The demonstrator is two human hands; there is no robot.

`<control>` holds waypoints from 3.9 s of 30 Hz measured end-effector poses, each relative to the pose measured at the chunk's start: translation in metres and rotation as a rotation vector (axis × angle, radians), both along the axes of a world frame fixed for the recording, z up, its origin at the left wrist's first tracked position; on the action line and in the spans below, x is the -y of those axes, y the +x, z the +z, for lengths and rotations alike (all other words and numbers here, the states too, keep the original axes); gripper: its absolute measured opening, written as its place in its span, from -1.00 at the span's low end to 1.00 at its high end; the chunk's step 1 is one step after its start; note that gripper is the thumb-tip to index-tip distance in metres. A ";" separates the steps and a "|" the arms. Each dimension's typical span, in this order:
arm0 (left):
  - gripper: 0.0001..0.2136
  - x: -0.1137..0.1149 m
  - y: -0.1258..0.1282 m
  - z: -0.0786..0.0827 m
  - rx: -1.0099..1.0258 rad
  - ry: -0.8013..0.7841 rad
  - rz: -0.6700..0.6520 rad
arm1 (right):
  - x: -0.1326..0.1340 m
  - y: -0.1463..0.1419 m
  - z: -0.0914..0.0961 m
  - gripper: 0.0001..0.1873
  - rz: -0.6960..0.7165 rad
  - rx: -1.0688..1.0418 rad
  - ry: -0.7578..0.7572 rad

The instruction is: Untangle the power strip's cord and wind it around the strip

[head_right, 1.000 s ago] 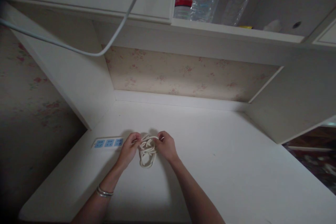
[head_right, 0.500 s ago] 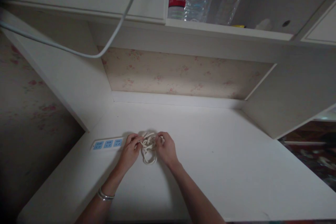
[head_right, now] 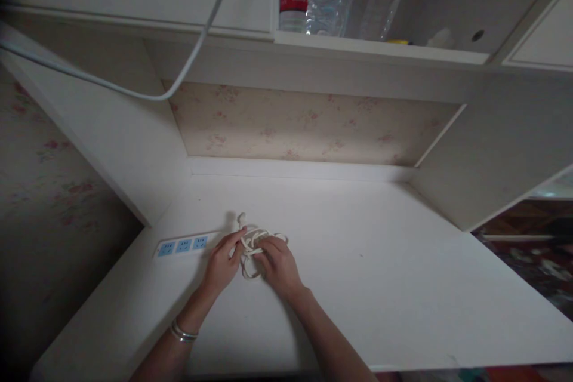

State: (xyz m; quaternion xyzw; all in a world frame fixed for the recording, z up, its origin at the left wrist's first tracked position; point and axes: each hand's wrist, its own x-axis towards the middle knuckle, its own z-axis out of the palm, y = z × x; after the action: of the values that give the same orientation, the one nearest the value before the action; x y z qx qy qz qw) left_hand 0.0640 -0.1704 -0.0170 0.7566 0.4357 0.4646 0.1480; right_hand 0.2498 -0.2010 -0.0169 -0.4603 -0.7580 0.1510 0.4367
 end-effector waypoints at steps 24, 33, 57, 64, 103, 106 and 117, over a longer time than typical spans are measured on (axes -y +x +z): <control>-0.66 0.009 0.004 0.011 -0.163 0.057 -0.167 | -0.012 -0.020 0.032 -0.81 0.036 -0.269 -0.081; -0.51 0.008 -0.001 0.010 -0.195 0.068 -0.107 | -0.003 -0.008 0.013 -0.76 -0.179 -0.338 -0.166; -0.71 -0.002 0.003 0.004 0.210 -0.356 -0.051 | 0.005 -0.017 0.024 -0.78 0.015 0.038 0.024; -0.66 -0.010 0.005 0.003 0.312 -0.386 0.063 | 0.000 0.000 0.031 -0.84 0.079 -0.271 -0.161; -0.71 -0.002 0.003 0.020 0.481 -0.563 -0.162 | -0.022 0.010 0.038 -0.57 0.034 -1.100 -0.580; -0.75 0.002 0.002 0.022 0.437 -0.572 -0.302 | -0.027 0.013 0.039 -0.60 -0.039 -1.212 -0.632; -0.71 0.002 0.001 0.016 0.493 -0.725 -0.382 | -0.030 0.021 0.067 -0.65 0.051 -1.214 -0.732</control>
State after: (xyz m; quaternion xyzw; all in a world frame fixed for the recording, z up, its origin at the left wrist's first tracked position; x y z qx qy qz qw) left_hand 0.0652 -0.1724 -0.0011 0.5899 0.3748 0.4128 0.5840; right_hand 0.2708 -0.1714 0.0502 -0.3941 -0.2920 0.6360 0.5958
